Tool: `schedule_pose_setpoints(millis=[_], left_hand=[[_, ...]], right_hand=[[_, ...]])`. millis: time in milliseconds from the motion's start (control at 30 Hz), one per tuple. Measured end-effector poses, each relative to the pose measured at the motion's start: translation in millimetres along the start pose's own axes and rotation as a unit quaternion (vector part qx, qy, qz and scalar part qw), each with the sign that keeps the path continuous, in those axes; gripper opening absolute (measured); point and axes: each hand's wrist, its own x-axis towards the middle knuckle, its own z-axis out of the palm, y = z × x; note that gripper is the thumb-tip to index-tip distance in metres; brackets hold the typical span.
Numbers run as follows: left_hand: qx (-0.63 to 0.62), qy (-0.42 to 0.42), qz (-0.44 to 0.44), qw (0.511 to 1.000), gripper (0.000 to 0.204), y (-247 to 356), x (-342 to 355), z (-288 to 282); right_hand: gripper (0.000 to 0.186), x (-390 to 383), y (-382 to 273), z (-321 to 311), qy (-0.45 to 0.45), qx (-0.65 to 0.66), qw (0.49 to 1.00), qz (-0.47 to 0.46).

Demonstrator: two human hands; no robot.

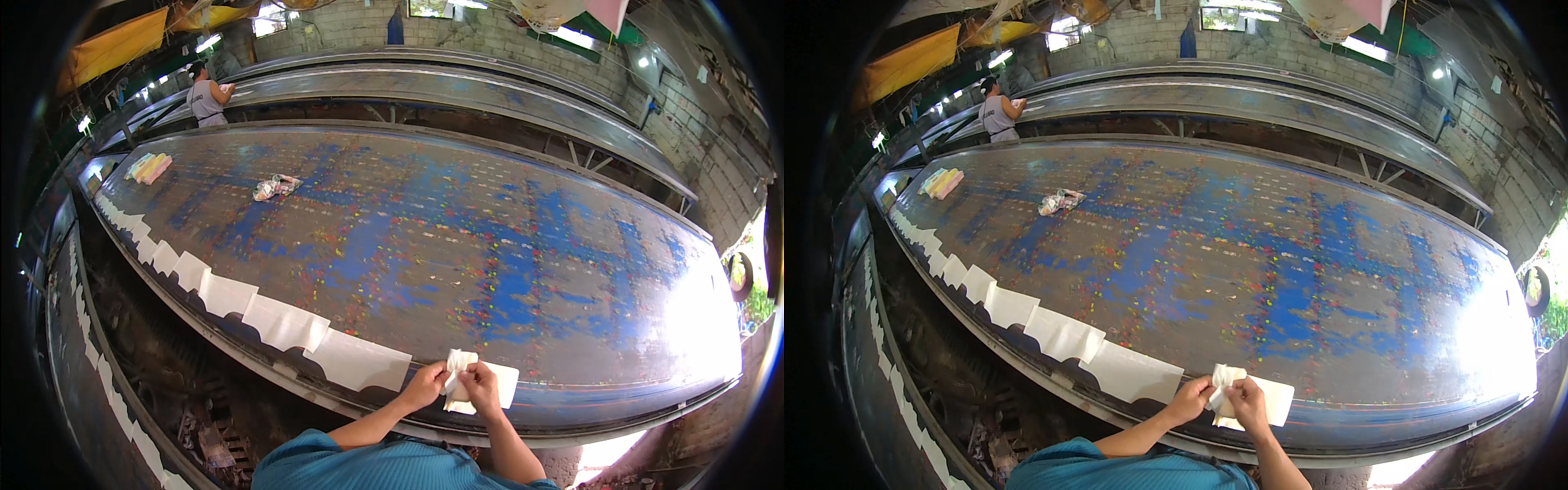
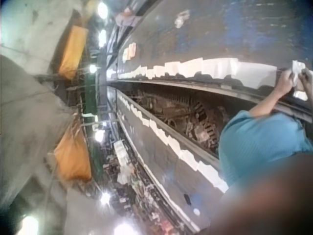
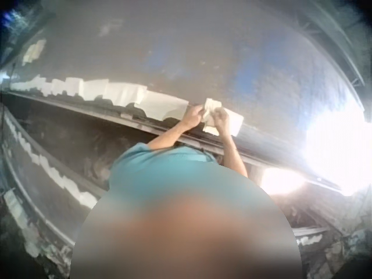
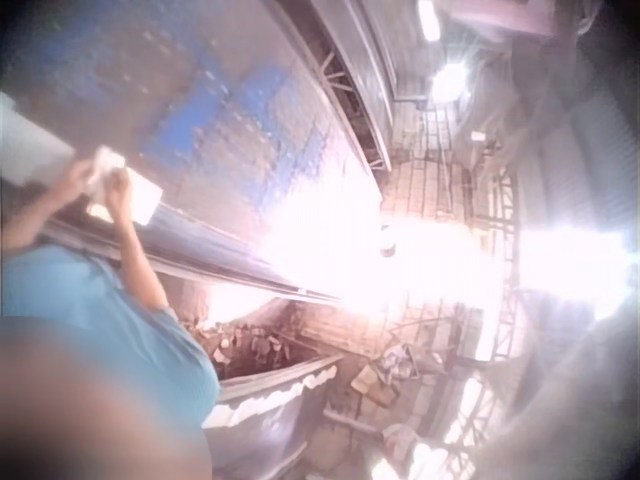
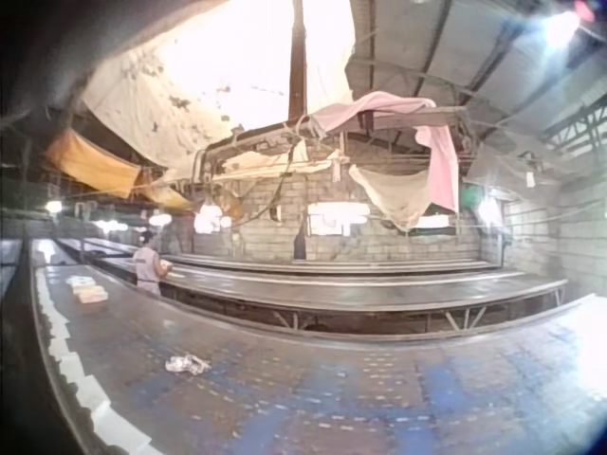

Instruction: The person repeatedly folds white tissue sheets by hand on a large curved metal table and places the folded stacks in a row. The person handles the tissues one at a time, folding them into small rectangles and stacking them with previously folded units.

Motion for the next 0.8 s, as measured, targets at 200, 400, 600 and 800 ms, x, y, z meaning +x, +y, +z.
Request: schedule_pose_setpoints(millis=[200, 400, 600, 800], left_hand=[[-0.265, 0.052, 0.028, 0.962, 0.028, 21.8, -0.5, -25.6], [-0.256, 0.054, 0.173, 0.95, 0.034, 119.3, -5.8, -66.8], [0.124, 0.039, 0.233, 0.964, 0.021, 156.6, 5.2, -20.4], [0.335, -0.062, 0.161, 0.926, 0.018, 70.6, 43.3, 93.9]], right_hand=[[0.029, -6.3, 7.0, -133.5, 0.026, 0.483, 0.875, -0.016], [0.044, -30.3, -2.4, -289.3, 0.159, 0.497, 0.842, -0.134], [0.031, -47.7, -34.3, -349.8, 0.13, 0.3, 0.936, -0.127], [0.022, -11.4, 36.9, -245.5, -0.026, 0.016, 0.999, -0.015]])
